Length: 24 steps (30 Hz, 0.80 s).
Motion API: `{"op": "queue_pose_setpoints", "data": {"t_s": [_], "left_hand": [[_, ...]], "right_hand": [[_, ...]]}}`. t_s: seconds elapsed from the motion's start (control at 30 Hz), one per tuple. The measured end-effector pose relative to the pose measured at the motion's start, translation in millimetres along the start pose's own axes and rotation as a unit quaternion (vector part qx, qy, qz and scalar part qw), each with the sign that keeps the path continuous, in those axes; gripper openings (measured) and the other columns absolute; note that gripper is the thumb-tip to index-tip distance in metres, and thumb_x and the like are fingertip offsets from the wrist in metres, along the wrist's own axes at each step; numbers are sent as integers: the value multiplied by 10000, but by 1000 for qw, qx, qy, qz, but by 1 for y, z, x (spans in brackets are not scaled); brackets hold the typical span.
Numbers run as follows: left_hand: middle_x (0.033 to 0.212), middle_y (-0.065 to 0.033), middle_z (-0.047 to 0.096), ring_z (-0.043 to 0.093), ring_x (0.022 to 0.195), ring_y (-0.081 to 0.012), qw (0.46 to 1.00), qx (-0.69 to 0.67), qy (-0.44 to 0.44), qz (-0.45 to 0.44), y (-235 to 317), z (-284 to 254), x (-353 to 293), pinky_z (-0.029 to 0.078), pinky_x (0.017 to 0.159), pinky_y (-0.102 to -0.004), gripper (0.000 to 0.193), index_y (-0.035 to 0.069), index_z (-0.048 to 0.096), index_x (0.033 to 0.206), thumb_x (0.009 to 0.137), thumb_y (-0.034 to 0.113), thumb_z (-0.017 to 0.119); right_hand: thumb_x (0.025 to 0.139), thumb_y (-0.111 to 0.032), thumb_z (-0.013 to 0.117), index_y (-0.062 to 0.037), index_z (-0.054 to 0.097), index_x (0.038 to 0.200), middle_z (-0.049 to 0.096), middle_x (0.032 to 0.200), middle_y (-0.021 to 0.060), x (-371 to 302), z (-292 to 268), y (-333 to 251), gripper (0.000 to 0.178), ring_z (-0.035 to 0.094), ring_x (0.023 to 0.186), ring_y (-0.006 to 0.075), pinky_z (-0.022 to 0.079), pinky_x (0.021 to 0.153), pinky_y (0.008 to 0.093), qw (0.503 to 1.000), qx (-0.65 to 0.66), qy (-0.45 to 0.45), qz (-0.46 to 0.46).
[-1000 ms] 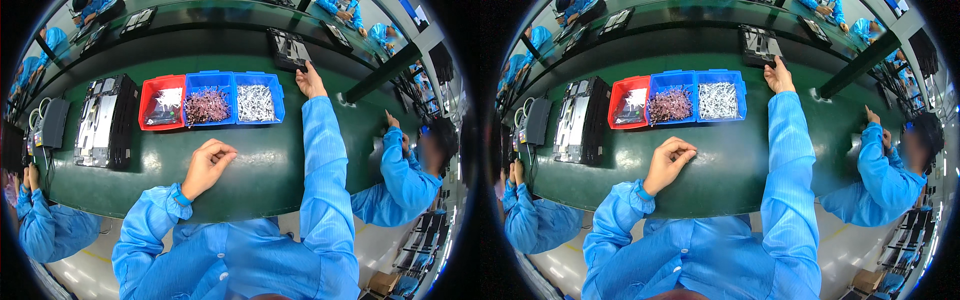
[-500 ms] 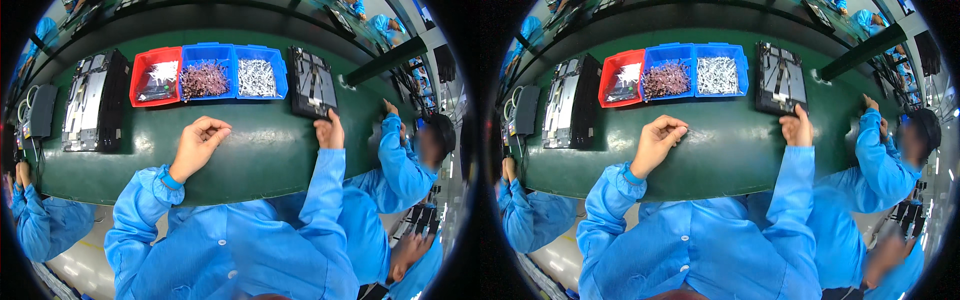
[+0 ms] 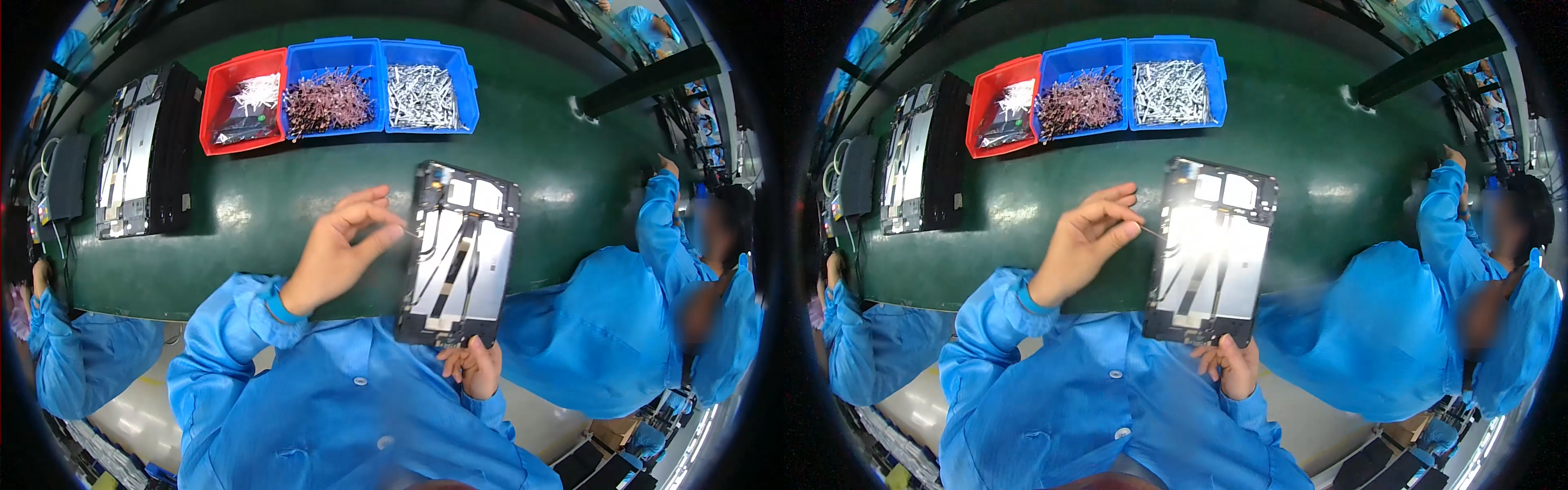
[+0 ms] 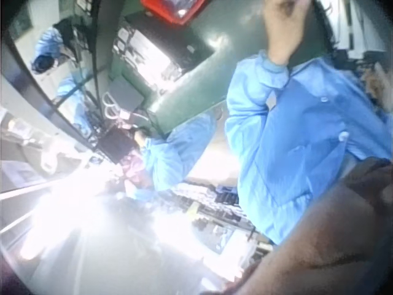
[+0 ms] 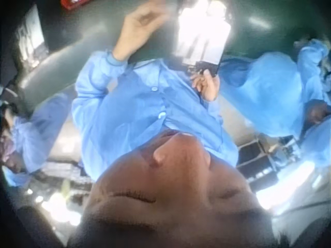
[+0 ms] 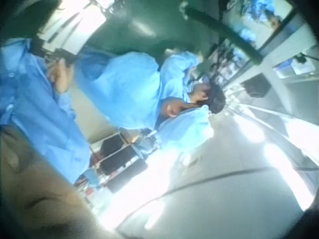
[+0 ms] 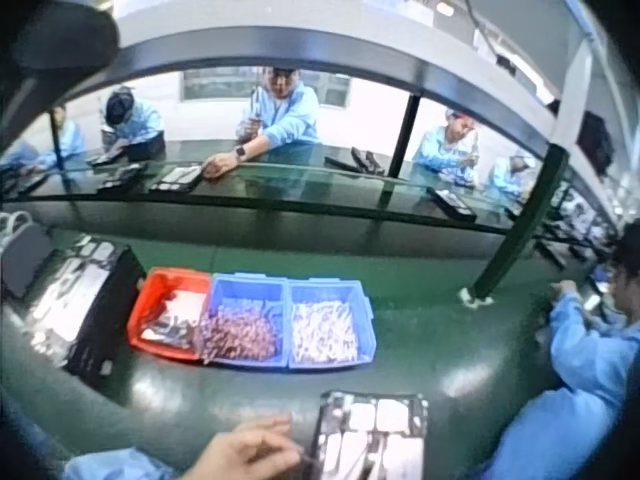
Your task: Assembling small components and pins into a tablet chassis at a factory workstation.
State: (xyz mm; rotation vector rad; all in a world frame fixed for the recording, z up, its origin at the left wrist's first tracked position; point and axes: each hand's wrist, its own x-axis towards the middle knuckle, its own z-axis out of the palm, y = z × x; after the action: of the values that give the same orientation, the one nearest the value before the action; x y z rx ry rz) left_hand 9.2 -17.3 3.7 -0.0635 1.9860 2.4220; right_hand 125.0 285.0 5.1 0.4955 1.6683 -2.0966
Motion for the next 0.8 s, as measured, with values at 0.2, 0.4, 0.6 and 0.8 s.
{"op": "queue_pose_setpoints", "data": {"t_s": [0.2,0.4,0.6,0.8], "left_hand": [[1578,-244,397,424,1458,-384,987,127,73,67,3,29,-51,344,1193,-462,136,83,787,1014,880,59,781],[1633,-249,319,360,1494,-392,970,177,133,100,-7,33,-68,317,1212,-487,124,89,792,990,872,51,783],[1634,-247,307,328,1520,-400,958,212,148,120,-6,40,-65,283,1233,-492,98,21,773,985,888,29,757],[1630,-239,315,355,1506,-393,964,161,172,123,-5,42,-51,282,1233,-489,112,20,760,1009,899,39,750]], "right_hand": [[1057,-300,589,10,567,1256,761,890,157,18,12,-11,370,681,594,182,490,484,288,979,-118,-162,47],[801,-571,824,-40,658,688,654,579,126,61,13,-88,568,675,522,304,519,510,396,775,-611,-80,-142],[765,-527,866,-50,637,642,613,546,122,85,27,-121,543,631,490,307,492,490,397,717,-661,-19,-219],[909,-213,762,8,656,1281,648,925,178,147,61,-103,445,653,716,288,525,650,354,774,-503,19,-384]]}}
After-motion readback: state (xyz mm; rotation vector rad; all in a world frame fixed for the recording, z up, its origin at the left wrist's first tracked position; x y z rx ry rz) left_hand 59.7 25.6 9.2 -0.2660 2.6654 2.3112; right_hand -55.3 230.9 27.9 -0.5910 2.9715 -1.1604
